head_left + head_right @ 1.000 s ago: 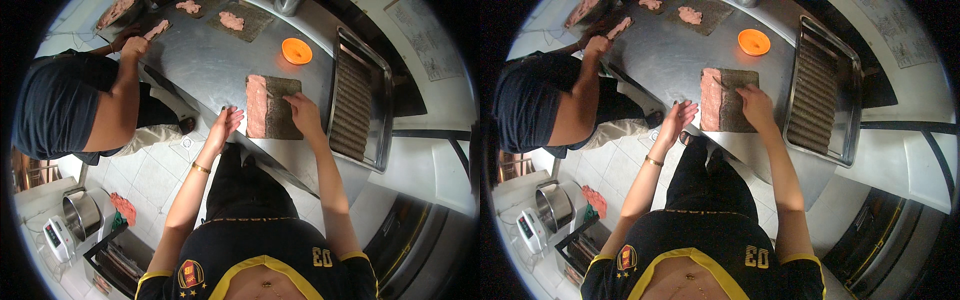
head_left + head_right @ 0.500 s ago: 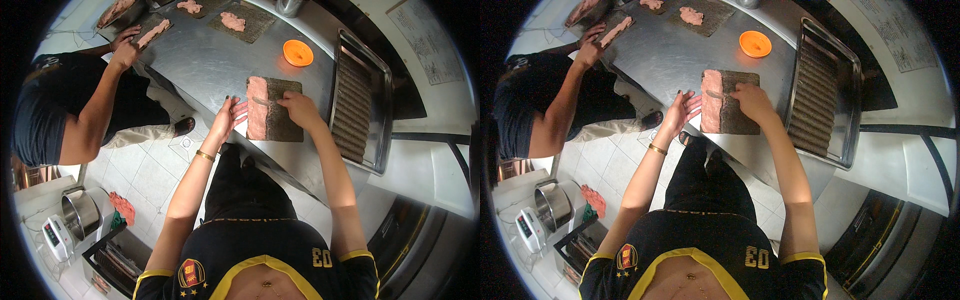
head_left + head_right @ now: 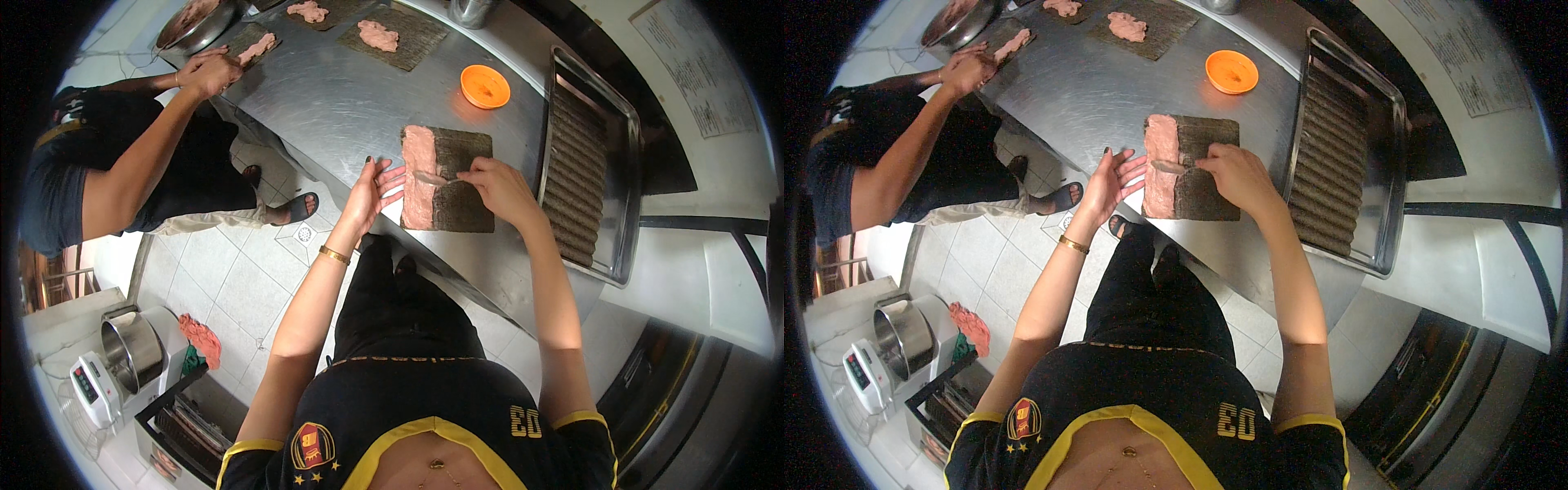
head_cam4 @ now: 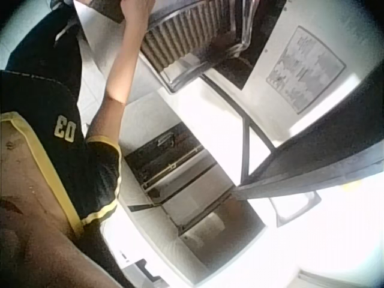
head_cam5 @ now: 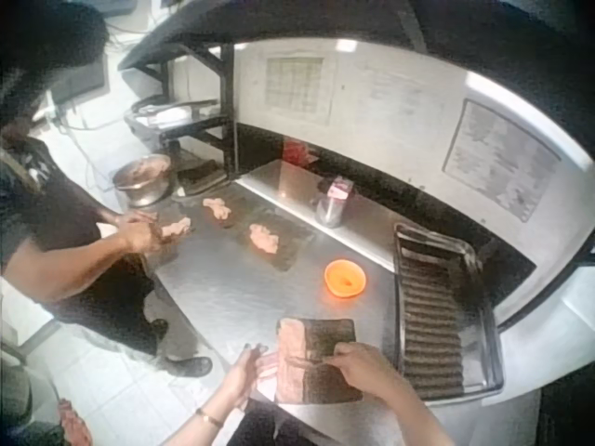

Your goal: The person spreads minced meat onto sheets of seaweed using a spoon and their hands. They then roll the seaweed with the meat into cylindrical shapes and place them on a tray.

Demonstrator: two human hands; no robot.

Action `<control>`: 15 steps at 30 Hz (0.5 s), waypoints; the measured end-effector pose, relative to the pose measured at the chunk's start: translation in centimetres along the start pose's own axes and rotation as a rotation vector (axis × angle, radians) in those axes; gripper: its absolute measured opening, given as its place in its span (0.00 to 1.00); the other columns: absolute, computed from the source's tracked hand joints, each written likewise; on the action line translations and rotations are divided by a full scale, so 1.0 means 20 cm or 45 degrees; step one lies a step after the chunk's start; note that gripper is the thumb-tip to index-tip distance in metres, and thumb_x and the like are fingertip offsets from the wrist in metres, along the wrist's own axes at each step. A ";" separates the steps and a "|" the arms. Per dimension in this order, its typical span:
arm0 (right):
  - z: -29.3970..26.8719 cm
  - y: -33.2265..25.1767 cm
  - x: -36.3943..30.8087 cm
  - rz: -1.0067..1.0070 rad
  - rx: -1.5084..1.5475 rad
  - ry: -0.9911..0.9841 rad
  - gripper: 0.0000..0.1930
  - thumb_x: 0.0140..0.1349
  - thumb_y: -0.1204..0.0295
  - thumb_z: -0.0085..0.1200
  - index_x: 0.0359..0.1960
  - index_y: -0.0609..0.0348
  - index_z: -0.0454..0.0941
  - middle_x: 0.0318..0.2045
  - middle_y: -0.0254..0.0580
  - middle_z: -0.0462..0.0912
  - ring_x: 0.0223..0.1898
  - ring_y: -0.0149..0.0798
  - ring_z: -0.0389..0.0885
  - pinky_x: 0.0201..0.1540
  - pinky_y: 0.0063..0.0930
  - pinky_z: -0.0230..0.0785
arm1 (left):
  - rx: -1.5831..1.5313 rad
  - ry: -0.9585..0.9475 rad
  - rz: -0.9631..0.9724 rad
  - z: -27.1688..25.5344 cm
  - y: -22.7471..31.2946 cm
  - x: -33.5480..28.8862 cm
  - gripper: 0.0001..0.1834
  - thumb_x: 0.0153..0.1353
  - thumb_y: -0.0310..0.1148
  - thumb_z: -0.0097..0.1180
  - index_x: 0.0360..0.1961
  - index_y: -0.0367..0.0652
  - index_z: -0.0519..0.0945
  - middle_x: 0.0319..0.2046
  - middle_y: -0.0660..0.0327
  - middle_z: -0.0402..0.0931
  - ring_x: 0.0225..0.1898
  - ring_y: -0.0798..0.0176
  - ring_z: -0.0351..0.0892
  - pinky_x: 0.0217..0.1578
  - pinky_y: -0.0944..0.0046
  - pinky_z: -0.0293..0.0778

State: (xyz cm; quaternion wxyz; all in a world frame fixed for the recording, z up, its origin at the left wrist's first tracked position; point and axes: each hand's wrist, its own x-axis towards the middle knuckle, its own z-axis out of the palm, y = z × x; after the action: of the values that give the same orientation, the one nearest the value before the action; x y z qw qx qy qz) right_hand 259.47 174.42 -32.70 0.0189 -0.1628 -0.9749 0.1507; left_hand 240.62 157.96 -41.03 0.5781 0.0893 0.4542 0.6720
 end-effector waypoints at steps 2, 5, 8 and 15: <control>0.04 0.01 0.05 -0.010 -0.066 0.051 0.14 0.53 0.78 0.49 0.40 0.52 0.82 0.33 0.39 0.77 0.38 0.43 0.77 0.40 0.35 0.70 | -0.011 -0.003 -0.005 0.00 0.00 0.00 0.34 0.69 0.54 0.29 0.61 0.33 0.55 0.54 0.47 0.68 0.56 0.56 0.70 0.54 0.57 0.70; 0.09 0.01 0.07 -0.013 -0.108 0.063 0.14 0.53 0.78 0.48 0.40 0.52 0.82 0.33 0.39 0.77 0.38 0.43 0.77 0.41 0.36 0.70 | -0.019 -0.019 -0.004 0.00 0.00 0.00 0.35 0.68 0.55 0.29 0.61 0.33 0.54 0.54 0.47 0.68 0.55 0.55 0.70 0.54 0.57 0.71; 0.10 -0.01 0.03 0.008 -0.147 -0.025 0.14 0.54 0.78 0.46 0.39 0.52 0.82 0.34 0.39 0.76 0.40 0.43 0.76 0.44 0.37 0.69 | -0.014 -0.008 -0.015 0.00 0.00 0.00 0.36 0.68 0.56 0.28 0.61 0.33 0.54 0.55 0.47 0.67 0.55 0.55 0.70 0.53 0.57 0.71; 0.00 -0.04 -0.09 -0.036 -0.096 -0.257 0.14 0.55 0.77 0.45 0.40 0.51 0.82 0.36 0.39 0.76 0.43 0.42 0.75 0.48 0.38 0.68 | -0.004 -0.018 -0.014 -0.02 -0.01 0.01 0.37 0.67 0.57 0.28 0.61 0.32 0.54 0.54 0.47 0.67 0.56 0.55 0.69 0.53 0.56 0.72</control>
State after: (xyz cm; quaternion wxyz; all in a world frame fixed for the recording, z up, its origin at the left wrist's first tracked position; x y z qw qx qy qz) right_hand 260.86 173.08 -32.39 -0.0833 -0.1338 -0.9790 0.1293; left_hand 240.44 158.02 -41.49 0.5851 0.0909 0.4495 0.6689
